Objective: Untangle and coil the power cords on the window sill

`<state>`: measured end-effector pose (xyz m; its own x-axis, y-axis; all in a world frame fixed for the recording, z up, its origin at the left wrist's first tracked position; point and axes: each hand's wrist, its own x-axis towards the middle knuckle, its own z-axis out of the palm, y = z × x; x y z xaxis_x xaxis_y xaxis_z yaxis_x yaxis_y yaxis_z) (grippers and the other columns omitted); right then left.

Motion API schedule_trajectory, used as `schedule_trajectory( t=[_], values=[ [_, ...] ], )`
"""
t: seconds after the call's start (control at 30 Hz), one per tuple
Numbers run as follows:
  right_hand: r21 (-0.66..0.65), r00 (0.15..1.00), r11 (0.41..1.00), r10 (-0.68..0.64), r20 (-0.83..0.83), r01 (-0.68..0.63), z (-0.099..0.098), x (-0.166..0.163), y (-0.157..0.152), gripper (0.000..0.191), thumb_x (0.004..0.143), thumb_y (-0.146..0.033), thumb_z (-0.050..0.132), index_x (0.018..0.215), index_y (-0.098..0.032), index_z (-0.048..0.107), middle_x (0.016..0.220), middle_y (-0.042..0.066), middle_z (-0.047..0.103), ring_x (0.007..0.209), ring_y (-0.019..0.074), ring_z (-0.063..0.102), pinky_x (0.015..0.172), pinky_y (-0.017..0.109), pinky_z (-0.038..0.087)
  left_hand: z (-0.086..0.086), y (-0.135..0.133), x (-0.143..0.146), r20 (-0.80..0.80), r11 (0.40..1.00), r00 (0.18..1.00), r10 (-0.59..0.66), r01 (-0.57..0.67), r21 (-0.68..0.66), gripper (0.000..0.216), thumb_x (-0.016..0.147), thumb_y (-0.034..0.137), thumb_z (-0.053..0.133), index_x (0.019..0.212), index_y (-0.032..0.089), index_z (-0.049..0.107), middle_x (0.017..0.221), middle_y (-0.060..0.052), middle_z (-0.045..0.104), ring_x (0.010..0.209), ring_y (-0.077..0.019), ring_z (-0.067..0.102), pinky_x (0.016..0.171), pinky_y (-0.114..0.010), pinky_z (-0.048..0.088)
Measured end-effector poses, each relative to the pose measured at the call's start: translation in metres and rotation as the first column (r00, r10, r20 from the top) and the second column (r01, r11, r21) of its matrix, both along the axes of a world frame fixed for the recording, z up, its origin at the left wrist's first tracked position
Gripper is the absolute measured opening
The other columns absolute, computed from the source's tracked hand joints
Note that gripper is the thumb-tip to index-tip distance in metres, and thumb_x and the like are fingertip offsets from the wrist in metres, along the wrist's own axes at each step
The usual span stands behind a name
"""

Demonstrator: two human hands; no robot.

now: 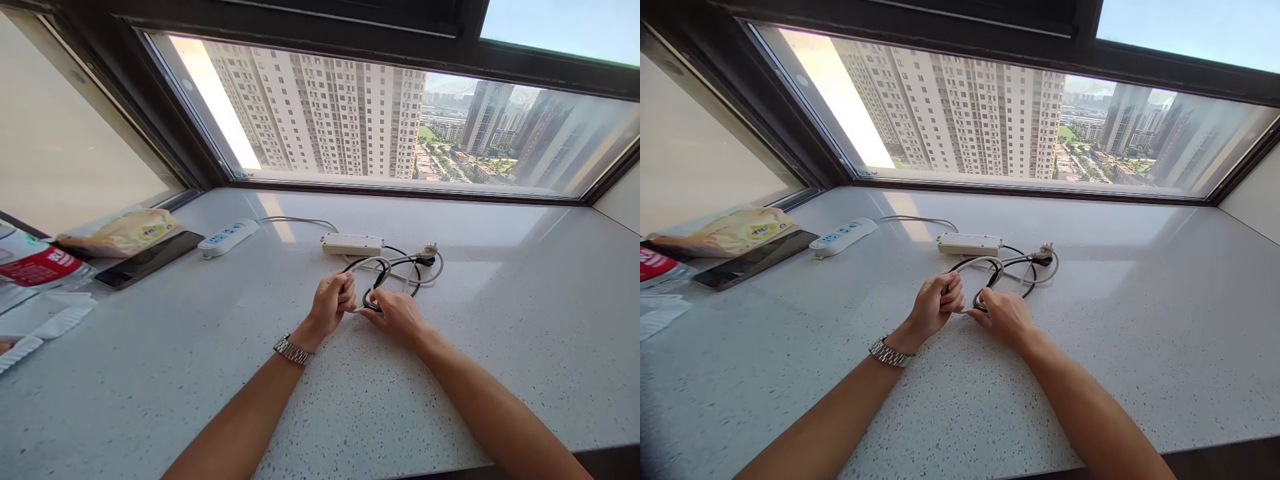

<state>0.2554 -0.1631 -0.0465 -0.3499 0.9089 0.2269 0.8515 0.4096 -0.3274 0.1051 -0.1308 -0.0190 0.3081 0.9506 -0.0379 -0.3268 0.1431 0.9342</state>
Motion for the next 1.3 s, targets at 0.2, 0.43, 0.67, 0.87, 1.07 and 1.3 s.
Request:
schedule_trajectory(
  t=[0.2, 0.43, 0.67, 0.87, 1.07, 1.3],
  values=[
    [0.022, 0.99, 0.992, 0.129, -0.05, -0.128, -0.002, 0.029, -0.002, 0.034, 0.086, -0.046, 0.055, 0.067, -0.018, 0.055, 0.054, -0.003, 0.05, 0.048, 0.0087, 0.04, 0.051, 0.023, 0.018, 0.008, 0.013, -0.022, -0.063, 0.999, 0.997, 0.048, -0.049, -0.021, 0.051, 0.067, 0.043, 0.069, 0.053, 0.02, 0.026, 0.041, 0.012, 0.021, 0.033, -0.0014, 0.017, 0.034, -0.016, 0.02],
    [0.116, 0.956, 0.96, 0.267, -0.118, -0.254, 0.003, 0.071, -0.009, 0.044, 0.093, -0.043, 0.038, 0.059, -0.017, 0.052, 0.049, -0.002, 0.043, 0.046, 0.0093, 0.032, 0.051, 0.024, 0.02, 0.008, 0.023, -0.039, -0.06, 0.997, 0.995, 0.078, -0.077, 0.012, 0.055, 0.064, 0.041, 0.073, 0.05, 0.02, 0.025, 0.04, 0.012, 0.019, 0.033, -0.0011, 0.016, 0.033, -0.016, 0.021],
    [0.011, 0.988, 0.995, 0.102, -0.113, -0.102, 0.01, 0.057, -0.017, 0.02, 0.084, -0.032, 0.054, 0.072, -0.017, 0.059, 0.067, 0.003, 0.058, 0.059, 0.0129, 0.048, 0.055, 0.023, 0.031, 0.003, 0.009, -0.017, -0.111, 0.996, 0.991, 0.077, -0.072, 0.049, 0.059, 0.065, 0.05, 0.071, 0.048, 0.02, 0.023, 0.042, 0.01, 0.018, 0.036, -0.0023, 0.016, 0.035, -0.018, 0.019],
    [-0.101, 0.93, 0.926, -0.353, 0.102, 0.363, 0.023, -0.005, -0.037, 0.024, 0.085, -0.036, 0.056, 0.095, -0.014, 0.056, 0.082, 0.013, 0.065, 0.073, 0.0243, 0.061, 0.056, 0.028, 0.036, -0.013, -0.017, 0.017, -0.115, 0.943, 0.971, 0.209, -0.169, 0.287, 0.056, 0.072, 0.056, 0.063, 0.047, 0.019, 0.029, 0.043, 0.007, 0.023, 0.039, -0.0045, 0.019, 0.038, -0.021, 0.017],
    [-0.059, 0.94, 0.941, -0.327, 0.099, 0.334, 0.007, 0.006, -0.03, 0.026, 0.089, -0.044, 0.05, 0.085, -0.018, 0.052, 0.06, 0.004, 0.059, 0.048, 0.0159, 0.052, 0.047, 0.025, 0.023, -0.016, -0.006, 0.015, -0.23, 0.908, 0.918, 0.323, -0.231, 0.35, 0.054, 0.073, 0.052, 0.064, 0.046, 0.019, 0.03, 0.041, 0.007, 0.025, 0.037, -0.0046, 0.022, 0.036, -0.021, 0.018],
    [0.062, 0.96, 0.992, 0.125, -0.25, -0.113, -0.002, 0.026, -0.038, 0.025, 0.085, -0.037, 0.047, 0.067, -0.021, 0.039, 0.046, -0.007, 0.036, 0.041, 0.0076, 0.025, 0.045, 0.021, 0.019, -0.003, 0.018, 0.004, -0.183, 0.922, 0.906, 0.381, -0.356, 0.154, 0.055, 0.065, 0.047, 0.07, 0.045, 0.02, 0.026, 0.034, 0.01, 0.022, 0.028, -0.0023, 0.019, 0.029, -0.018, 0.014]
  ],
)
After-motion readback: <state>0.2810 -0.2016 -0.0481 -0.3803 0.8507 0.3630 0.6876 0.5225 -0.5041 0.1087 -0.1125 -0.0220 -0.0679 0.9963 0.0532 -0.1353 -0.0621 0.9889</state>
